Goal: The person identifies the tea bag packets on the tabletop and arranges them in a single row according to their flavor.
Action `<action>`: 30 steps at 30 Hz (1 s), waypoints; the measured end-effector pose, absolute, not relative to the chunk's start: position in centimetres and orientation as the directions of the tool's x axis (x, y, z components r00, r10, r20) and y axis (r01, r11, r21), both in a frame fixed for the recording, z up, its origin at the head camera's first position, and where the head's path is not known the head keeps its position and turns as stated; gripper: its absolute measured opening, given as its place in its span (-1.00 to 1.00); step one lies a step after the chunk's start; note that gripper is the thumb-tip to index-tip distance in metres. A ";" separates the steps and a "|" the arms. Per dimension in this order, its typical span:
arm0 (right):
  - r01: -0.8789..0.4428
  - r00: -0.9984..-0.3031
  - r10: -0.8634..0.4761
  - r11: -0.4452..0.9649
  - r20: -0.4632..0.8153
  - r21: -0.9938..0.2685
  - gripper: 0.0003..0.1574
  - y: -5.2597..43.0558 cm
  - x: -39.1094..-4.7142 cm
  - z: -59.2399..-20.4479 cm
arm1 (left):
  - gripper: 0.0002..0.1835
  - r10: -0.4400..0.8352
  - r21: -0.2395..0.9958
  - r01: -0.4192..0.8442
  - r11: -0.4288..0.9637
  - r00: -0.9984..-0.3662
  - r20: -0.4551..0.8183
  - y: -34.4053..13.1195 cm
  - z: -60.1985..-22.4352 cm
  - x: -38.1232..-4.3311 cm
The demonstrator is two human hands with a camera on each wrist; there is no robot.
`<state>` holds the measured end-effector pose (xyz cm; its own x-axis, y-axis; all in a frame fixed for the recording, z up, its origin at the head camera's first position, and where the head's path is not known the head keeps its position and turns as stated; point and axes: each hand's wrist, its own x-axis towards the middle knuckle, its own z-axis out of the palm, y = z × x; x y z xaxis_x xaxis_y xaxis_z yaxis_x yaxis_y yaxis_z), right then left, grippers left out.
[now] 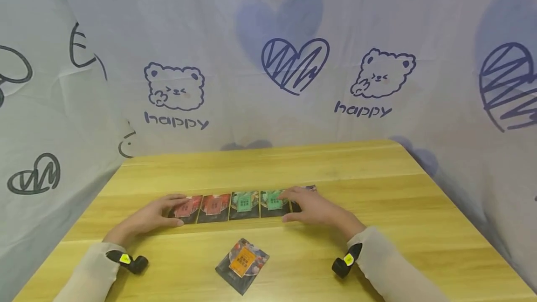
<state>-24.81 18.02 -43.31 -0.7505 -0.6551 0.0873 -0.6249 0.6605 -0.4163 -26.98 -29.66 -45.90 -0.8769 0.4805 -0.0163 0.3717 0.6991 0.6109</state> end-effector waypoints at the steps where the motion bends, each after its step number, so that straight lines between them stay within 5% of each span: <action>1: -0.630 -0.743 -0.665 0.654 0.080 -0.419 -0.20 17.8 -24.6 -43.3 | -0.16 0.478 0.616 0.365 0.698 -0.878 -0.021 -29.7 -46.0 -27.0; 30: -0.661 -0.656 -0.755 0.582 -0.012 -0.474 -0.13 12.6 -20.5 -43.1 | -0.17 0.480 0.603 0.374 0.705 -0.877 -0.016 -29.5 -45.9 -26.9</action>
<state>-20.54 12.56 -43.12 -0.6559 -0.7548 -0.0119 -0.6611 0.5819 -0.4737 -26.89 -29.54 -45.87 -0.8772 0.4799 -0.0161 0.3745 0.7047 0.6026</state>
